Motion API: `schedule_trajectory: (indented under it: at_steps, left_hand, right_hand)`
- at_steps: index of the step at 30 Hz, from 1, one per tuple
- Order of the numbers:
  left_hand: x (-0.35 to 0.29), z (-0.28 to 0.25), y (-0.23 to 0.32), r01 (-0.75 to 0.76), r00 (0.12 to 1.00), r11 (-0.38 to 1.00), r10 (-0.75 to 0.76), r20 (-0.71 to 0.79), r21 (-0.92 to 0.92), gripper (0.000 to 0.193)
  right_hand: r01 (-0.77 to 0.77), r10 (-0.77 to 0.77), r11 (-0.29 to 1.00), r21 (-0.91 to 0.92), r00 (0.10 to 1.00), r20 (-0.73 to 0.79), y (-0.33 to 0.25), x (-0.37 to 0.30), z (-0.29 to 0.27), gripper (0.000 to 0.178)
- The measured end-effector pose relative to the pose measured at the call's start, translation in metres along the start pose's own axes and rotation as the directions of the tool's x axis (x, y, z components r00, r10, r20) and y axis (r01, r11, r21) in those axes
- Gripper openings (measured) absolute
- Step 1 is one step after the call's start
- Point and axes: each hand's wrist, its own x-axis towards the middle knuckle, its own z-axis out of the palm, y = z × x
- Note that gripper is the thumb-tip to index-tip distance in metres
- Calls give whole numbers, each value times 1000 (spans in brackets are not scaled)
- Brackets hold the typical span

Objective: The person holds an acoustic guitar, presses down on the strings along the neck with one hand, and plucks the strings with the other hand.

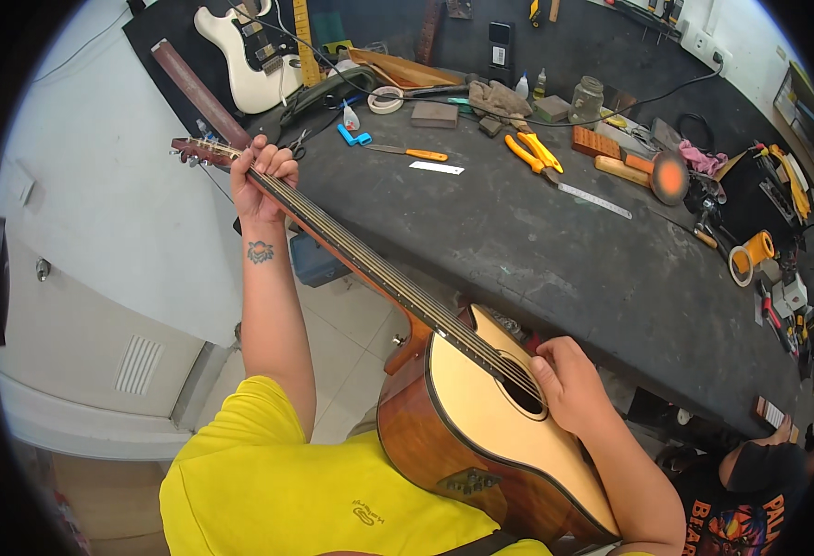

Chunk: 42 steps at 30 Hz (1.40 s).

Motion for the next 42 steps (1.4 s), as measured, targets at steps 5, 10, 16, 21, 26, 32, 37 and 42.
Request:
schedule_trajectory:
  at_steps: [5, 10, 16, 21, 26, 32, 37, 42]
  left_hand:
    - [-4, 6, 7, -25, 1000, 1000, 25, -16, 0, 15]
    - [-25, 7, -32, -150, 986, 983, 142, -82, -105, 27]
    - [-42, 16, -48, -74, 997, 995, 74, -13, -65, 37]
    - [-33, 6, -56, -109, 994, 990, 107, -28, -88, 37]
    - [-39, 24, -60, -15, 966, 992, 47, 255, -125, 58]
    - [-49, 12, -77, -40, 951, 964, 116, 285, -262, 45]
    - [-42, 9, -83, 10, 923, 940, 123, 364, -342, 45]
    - [-40, 9, -86, 23, 946, 937, 92, 310, -350, 41]
  right_hand:
    - [-101, 96, 980, 169, 995, 34, -3, 4, -7, 31]
    - [-13, 17, 970, 241, 1000, -14, -22, 2, -18, 25]
    - [206, -283, 909, 361, 944, 172, 16, -15, -36, 27]
    - [-87, 106, 951, 298, 993, -49, 9, 3, 9, 25]
    - [52, -74, 989, 137, 984, 163, -18, -1, -5, 26]
    - [146, -255, 917, 371, 930, 264, 31, -23, -34, 24]
    - [64, -60, 997, -52, 995, 75, 1, -7, -8, 34]
    - [292, -218, 879, 378, 949, -226, -48, -21, -97, 38]
